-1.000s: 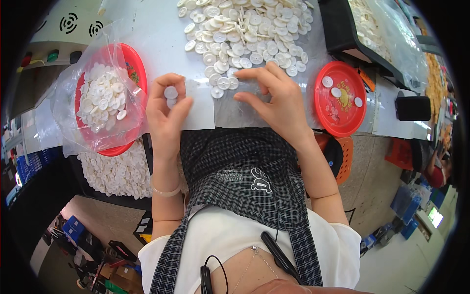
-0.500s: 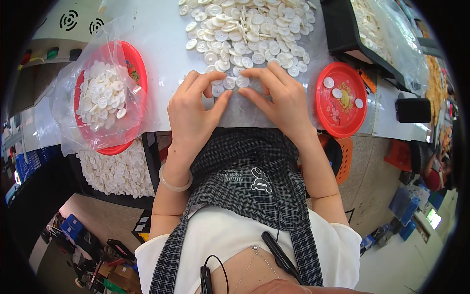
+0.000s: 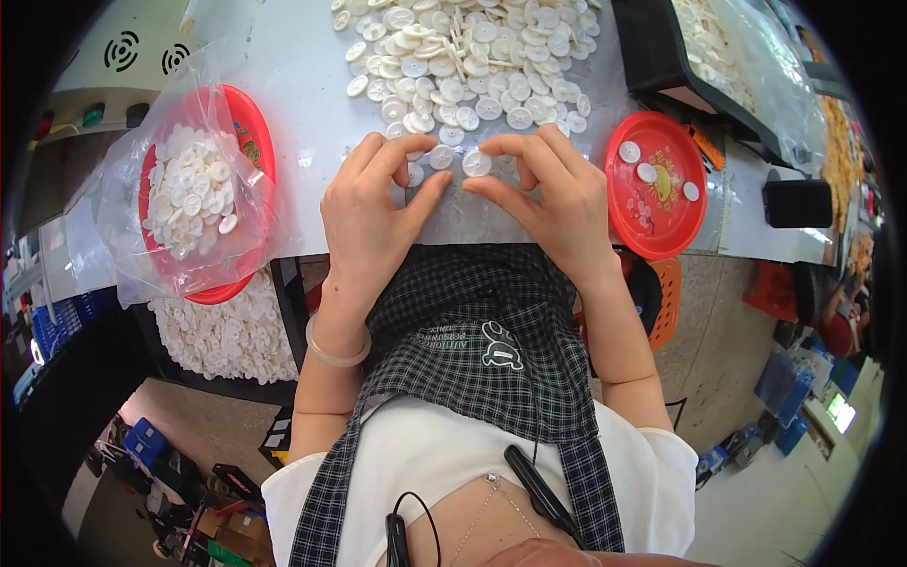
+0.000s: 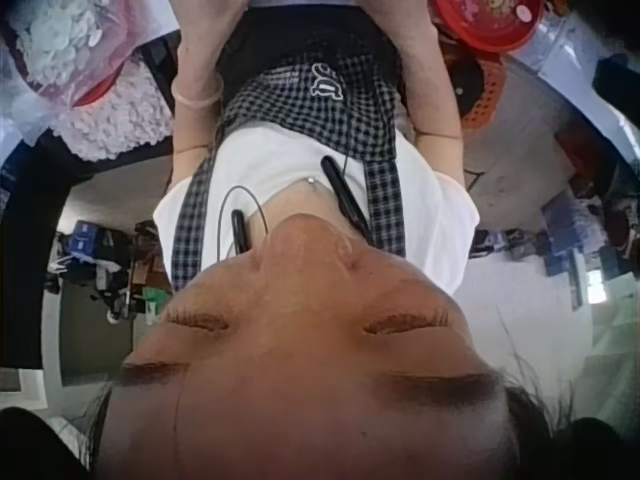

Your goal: Sort and inspect small white plastic components on a factory workbench.

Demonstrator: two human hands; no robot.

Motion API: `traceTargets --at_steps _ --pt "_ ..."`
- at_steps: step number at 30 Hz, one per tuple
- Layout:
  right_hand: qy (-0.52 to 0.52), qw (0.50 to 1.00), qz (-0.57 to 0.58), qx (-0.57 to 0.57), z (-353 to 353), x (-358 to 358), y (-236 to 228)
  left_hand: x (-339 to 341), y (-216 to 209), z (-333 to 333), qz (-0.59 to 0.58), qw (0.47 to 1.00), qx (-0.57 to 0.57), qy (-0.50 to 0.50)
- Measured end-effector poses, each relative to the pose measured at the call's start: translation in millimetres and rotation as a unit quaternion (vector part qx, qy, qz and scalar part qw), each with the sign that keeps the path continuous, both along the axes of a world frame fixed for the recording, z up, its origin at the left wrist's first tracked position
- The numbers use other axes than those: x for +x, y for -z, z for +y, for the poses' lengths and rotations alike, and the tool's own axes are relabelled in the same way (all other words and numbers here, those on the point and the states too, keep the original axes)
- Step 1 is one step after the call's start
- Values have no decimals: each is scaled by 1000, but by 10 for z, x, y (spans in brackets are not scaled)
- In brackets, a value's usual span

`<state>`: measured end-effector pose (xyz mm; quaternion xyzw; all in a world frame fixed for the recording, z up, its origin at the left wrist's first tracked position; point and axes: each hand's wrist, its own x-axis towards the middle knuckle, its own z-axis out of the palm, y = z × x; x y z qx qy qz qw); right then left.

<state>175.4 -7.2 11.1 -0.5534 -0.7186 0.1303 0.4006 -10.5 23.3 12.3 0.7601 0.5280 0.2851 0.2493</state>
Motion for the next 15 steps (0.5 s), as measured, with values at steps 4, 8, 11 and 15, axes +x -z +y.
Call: traceTargets --at_steps 4,8,11,15 --pt "2 996 76 -47 -3 54 -4 -13 6 10 -8 1000 3 -1" --pt "-54 883 420 -201 -63 192 95 9 1 24 -1 1000 17 3" --pt "-72 772 587 -234 -16 110 33 15 13 24 -6 999 36 9" --pt "-83 870 461 -156 81 104 78 13 7 23 -5 999 51 15"
